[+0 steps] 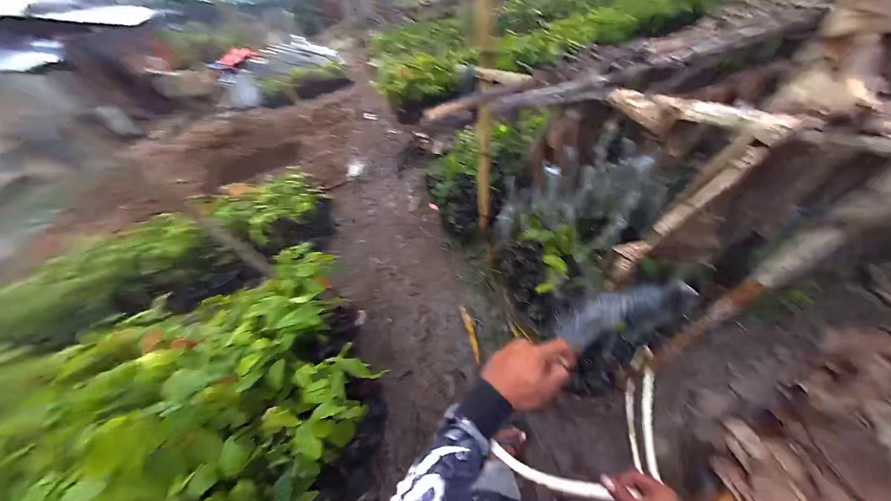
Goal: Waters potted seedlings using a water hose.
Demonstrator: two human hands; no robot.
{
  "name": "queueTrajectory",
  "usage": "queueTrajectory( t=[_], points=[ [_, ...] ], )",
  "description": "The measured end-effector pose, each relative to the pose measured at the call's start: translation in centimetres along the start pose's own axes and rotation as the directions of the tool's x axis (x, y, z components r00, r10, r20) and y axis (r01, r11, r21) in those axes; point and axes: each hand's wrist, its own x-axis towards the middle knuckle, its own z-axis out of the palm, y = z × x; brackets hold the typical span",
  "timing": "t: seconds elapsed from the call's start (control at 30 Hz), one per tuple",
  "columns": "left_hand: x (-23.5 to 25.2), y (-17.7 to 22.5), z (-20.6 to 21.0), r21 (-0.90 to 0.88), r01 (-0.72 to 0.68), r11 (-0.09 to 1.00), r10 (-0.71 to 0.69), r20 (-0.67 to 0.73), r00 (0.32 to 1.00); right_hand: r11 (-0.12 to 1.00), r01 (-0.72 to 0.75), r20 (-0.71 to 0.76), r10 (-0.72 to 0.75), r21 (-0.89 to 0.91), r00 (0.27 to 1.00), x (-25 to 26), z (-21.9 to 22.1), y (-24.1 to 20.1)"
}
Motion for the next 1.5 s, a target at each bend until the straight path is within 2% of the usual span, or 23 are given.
queueTrajectory(
  t=[0.1,0.23,0.37,0.5,0.6,0.67,0.73,0.87,1.0,1.13,1.27,1.4,1.5],
  points=[
    [0.8,-0.7,0.8,0.052,-0.034,0.998,0.034,0.005,0.999,0.994,-0.056,-0.016,0.058,0.096,0.998,0.5,-0.1,-0.3],
    [2.3,-2.9,2.3,0.068,-0.159,0.985,0.168,-0.145,0.975,0.992,-0.099,0.023,0.098,0.080,0.995,0.8,-0.7,-0.7],
    [3.2,-3.4,2.4,0.054,-0.194,0.980,0.198,-0.092,0.976,0.990,-0.121,0.021,0.120,0.074,0.993,0.7,-0.7,-0.5],
    [4.0,-3.2,1.9,0.058,-0.206,0.977,0.212,-0.158,0.964,0.989,-0.128,-0.008,0.129,0.079,0.992,0.4,-0.7,-0.3],
    [4.4,-2.3,1.8,0.084,-0.204,0.975,0.209,-0.058,0.976,0.991,-0.120,0.011,0.119,0.065,0.993,0.3,-0.6,-0.3],
    [4.7,-1.6,1.7,0.105,-0.225,0.969,0.231,-0.053,0.971,0.994,-0.088,0.050,0.085,0.057,0.995,0.3,-0.6,-0.7],
    [4.9,-1.3,1.6,0.129,-0.238,0.963,0.247,-0.055,0.968,0.997,-0.043,0.099,0.037,0.061,0.994,0.2,-0.8,-1.0],
    [5.8,-1.2,1.3,0.157,-0.284,0.946,0.275,0.076,0.958,0.994,0.076,0.139,-0.087,0.085,0.986,0.0,-0.2,-0.8],
    [6.5,-0.9,0.3,0.168,-0.314,0.935,0.312,0.041,0.949,0.994,0.081,0.156,-0.091,0.073,0.984,-0.2,0.3,-1.2],
    [6.9,-0.1,0.3,0.194,-0.347,0.917,0.338,0.080,0.938,0.994,0.092,0.167,-0.101,0.064,0.981,-0.6,0.1,-1.5],
    [7.6,0.3,0.1,0.218,-0.359,0.908,0.361,0.029,0.932,0.990,0.127,0.140,-0.133,0.056,0.981,-0.5,0.9,-0.9],
    [8.4,0.3,0.2,0.251,-0.362,0.898,0.353,0.084,0.932,0.991,0.123,0.136,-0.129,0.050,0.982,-0.7,1.0,-1.6],
    [8.6,0.7,-0.5,0.253,-0.373,0.893,0.372,0.055,0.927,0.990,0.120,0.112,-0.127,0.070,0.986,-0.9,0.9,-2.3]
  ],
)
